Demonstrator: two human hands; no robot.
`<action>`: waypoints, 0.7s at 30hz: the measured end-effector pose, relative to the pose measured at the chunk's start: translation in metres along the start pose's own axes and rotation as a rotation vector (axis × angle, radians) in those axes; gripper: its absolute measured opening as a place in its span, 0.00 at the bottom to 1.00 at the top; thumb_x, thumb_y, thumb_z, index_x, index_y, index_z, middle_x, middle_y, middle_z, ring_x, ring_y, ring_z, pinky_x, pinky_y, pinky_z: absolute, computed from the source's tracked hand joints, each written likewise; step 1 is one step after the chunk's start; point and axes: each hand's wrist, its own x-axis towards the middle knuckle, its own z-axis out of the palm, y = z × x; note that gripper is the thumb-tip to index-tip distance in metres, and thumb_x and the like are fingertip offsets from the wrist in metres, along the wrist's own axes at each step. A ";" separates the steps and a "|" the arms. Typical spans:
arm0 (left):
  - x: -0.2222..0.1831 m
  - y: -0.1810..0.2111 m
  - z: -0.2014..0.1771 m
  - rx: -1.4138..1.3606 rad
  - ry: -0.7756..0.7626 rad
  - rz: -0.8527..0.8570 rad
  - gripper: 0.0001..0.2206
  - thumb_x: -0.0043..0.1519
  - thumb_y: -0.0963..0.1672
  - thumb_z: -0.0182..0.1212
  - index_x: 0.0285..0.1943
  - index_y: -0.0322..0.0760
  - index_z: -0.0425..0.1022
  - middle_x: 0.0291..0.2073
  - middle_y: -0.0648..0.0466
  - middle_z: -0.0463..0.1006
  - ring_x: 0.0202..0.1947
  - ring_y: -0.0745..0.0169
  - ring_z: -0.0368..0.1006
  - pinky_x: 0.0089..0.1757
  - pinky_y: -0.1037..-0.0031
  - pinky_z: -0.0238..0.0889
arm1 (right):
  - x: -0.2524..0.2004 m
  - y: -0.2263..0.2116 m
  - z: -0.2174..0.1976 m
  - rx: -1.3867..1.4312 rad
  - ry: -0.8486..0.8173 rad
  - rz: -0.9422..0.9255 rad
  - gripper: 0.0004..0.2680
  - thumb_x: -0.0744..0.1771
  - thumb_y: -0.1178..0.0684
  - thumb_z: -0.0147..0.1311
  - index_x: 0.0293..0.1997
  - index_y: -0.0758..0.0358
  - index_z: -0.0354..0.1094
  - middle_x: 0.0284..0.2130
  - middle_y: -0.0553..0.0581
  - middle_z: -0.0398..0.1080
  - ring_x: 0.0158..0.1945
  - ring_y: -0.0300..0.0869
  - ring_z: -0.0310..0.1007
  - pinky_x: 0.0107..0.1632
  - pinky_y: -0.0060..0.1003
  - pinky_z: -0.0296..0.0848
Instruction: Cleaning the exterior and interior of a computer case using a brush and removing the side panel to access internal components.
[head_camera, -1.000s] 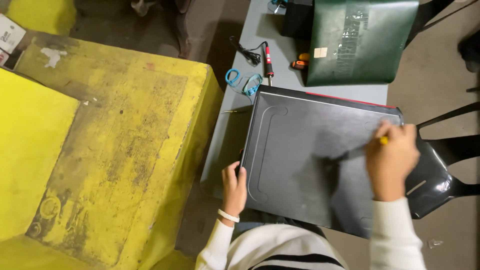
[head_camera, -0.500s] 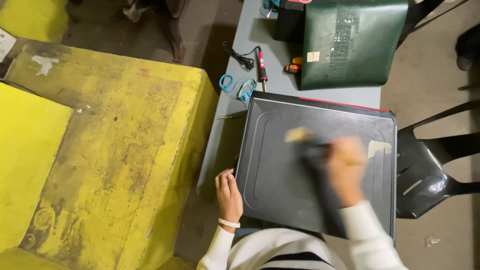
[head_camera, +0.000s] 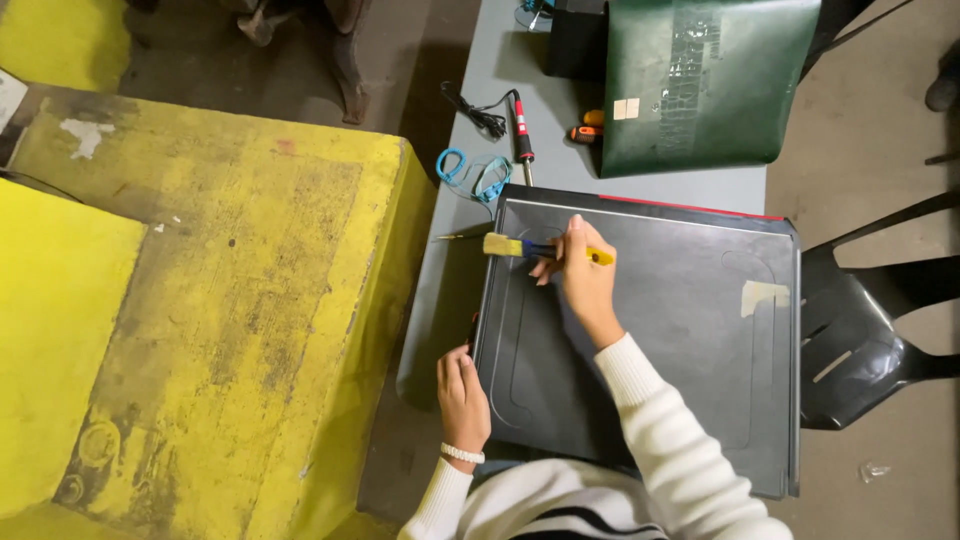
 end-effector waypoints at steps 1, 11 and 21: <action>0.001 -0.002 0.000 -0.004 0.020 0.065 0.17 0.71 0.47 0.40 0.54 0.34 0.74 0.50 0.45 0.77 0.53 0.48 0.72 0.55 0.63 0.63 | 0.002 0.001 0.008 0.112 -0.048 -0.011 0.19 0.71 0.40 0.42 0.23 0.60 0.52 0.24 0.64 0.66 0.19 0.48 0.76 0.20 0.33 0.69; 0.004 -0.004 0.000 0.021 -0.055 -0.020 0.18 0.70 0.48 0.40 0.58 0.35 0.72 0.55 0.45 0.77 0.57 0.49 0.72 0.55 0.63 0.63 | 0.039 0.079 -0.280 -0.846 0.772 -0.729 0.14 0.77 0.63 0.44 0.33 0.70 0.69 0.34 0.63 0.69 0.37 0.50 0.68 0.39 0.45 0.63; 0.002 -0.030 0.002 0.037 -0.011 0.130 0.21 0.71 0.47 0.34 0.61 0.32 0.72 0.57 0.41 0.76 0.59 0.45 0.70 0.59 0.63 0.59 | -0.144 0.026 -0.096 -0.499 -0.274 -0.513 0.12 0.72 0.56 0.39 0.26 0.59 0.59 0.23 0.52 0.59 0.26 0.43 0.57 0.30 0.42 0.56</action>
